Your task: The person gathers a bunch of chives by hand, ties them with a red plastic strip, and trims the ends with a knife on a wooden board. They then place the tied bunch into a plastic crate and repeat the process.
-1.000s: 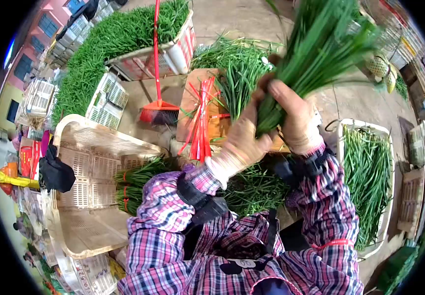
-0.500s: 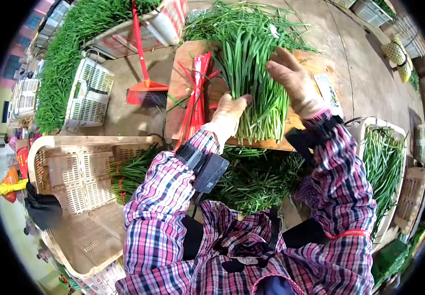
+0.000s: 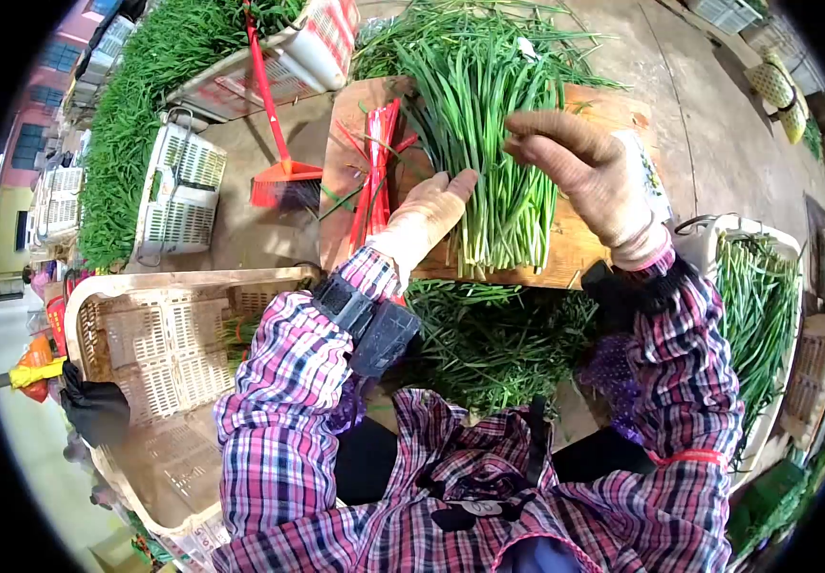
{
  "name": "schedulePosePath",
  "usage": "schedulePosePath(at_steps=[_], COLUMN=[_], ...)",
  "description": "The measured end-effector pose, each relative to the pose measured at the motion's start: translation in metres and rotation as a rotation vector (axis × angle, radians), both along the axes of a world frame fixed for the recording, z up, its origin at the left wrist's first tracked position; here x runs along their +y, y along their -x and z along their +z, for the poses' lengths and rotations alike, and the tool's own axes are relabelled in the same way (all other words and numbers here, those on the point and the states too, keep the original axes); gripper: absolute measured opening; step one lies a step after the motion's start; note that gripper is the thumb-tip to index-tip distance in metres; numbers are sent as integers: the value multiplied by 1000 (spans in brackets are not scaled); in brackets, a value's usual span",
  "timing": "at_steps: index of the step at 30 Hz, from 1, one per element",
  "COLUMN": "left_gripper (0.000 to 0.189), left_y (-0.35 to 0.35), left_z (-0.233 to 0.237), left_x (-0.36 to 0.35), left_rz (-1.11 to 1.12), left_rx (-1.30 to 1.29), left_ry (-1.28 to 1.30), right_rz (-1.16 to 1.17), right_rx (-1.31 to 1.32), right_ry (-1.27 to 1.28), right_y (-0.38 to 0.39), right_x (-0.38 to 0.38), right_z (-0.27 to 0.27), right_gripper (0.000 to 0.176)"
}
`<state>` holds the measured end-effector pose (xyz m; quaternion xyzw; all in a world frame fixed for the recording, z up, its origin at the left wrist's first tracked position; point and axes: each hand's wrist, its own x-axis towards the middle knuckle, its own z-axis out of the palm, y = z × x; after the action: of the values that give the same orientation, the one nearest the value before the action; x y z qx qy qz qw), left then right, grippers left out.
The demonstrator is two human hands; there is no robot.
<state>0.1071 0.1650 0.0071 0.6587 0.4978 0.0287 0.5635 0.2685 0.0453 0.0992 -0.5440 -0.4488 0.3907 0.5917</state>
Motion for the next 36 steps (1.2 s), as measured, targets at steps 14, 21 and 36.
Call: schedulePosePath(at_steps=[14, 21, 36], left_gripper=[60, 50, 57], left_y=[28, 8, 13], left_z=[-11, 1, 7], left_x=[-9, -3, -8], left_rz=[-63, -161, -301], left_rx=[42, 97, 237], left_ry=[-46, -216, -340], right_rz=[232, 35, 606], right_rx=[-1006, -854, -487], right_ry=[-243, -312, 318], right_y=[7, 12, 80], right_x=[82, 63, -32], right_z=[-122, -73, -101], right_gripper=[22, 28, 47])
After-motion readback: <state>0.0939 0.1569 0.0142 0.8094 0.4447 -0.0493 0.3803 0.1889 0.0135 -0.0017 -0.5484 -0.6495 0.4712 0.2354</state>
